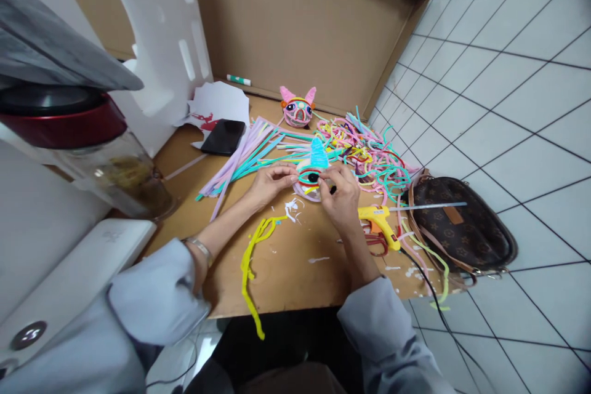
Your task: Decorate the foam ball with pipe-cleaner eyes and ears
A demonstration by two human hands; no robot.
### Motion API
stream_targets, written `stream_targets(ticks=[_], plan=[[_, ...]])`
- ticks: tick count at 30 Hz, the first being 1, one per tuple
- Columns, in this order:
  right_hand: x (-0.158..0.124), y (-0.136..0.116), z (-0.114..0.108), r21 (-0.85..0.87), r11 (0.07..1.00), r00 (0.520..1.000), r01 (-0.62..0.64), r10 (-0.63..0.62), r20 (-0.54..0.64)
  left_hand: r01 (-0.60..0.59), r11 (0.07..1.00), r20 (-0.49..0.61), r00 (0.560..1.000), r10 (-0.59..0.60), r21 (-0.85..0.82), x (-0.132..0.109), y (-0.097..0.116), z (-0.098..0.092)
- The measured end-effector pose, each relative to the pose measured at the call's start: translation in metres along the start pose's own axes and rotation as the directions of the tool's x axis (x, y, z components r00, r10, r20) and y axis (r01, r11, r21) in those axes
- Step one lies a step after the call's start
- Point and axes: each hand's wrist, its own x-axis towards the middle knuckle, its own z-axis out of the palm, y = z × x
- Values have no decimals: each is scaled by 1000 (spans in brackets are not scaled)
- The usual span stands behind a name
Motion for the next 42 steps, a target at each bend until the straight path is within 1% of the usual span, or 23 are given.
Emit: stream_targets(ticks=[2, 5, 8, 13, 17, 20, 22, 24, 26, 28, 31, 36, 38, 42], plan=[[0, 0, 1, 3, 1000, 1000, -5, 5, -8, 55, 995, 8, 999, -54, -84, 1, -1, 0], [0, 1, 1, 10, 1000, 1000, -10, 10, -21, 165, 961, 27, 986, -164, -220, 2, -3, 0], [0, 2, 2, 19, 1000, 999, 1, 0, -37, 202, 930, 44, 979, -198, -309, 4, -8, -1], [-1, 3, 2, 32, 999, 999, -24, 24, -27, 238, 906, 81, 971, -224, -351, 4, -10, -2], [-1, 1, 1, 35, 999, 1000, -16, 17, -24, 216, 923, 57, 976, -208, -319, 4, -9, -1], [-1, 0, 1, 22, 1000, 1000, -15, 16, -21, 143, 952, -10, 988, -152, -271, 5, -11, 1], [-1, -1, 1, 9, 1000, 1000, -26, 26, -11, 76, 978, -48, 995, -87, -195, 5, -11, 1], [-1, -1, 1, 2, 999, 999, -35, 35, -4, -17, 997, -61, 998, 13, -71, 3, -8, 1], [-1, -1, 1, -1, 999, 999, -39, 39, -5, -143, 986, -48, 988, 147, 88, 0, -4, 0], [-1, -1, 1, -5, 999, 999, -40, 40, -12, -261, 934, -7, 962, 271, 245, -3, 2, -3], [-1, -2, 1, -9, 999, 999, -42, 42, -26, -359, 845, 83, 931, 356, 396, -7, 7, -8], [-1, 0, 2, 25, 999, 998, -34, 35, -52, -499, 728, 262, 867, 424, 471, -4, 7, -19], [-1, 1, 2, 34, 999, 998, -33, 35, -54, -532, 696, 307, 847, 434, 483, -4, 7, -22], [-2, 3, 3, 28, 999, 998, -42, 43, -46, -534, 680, 337, 845, 414, 503, -6, 11, -23]])
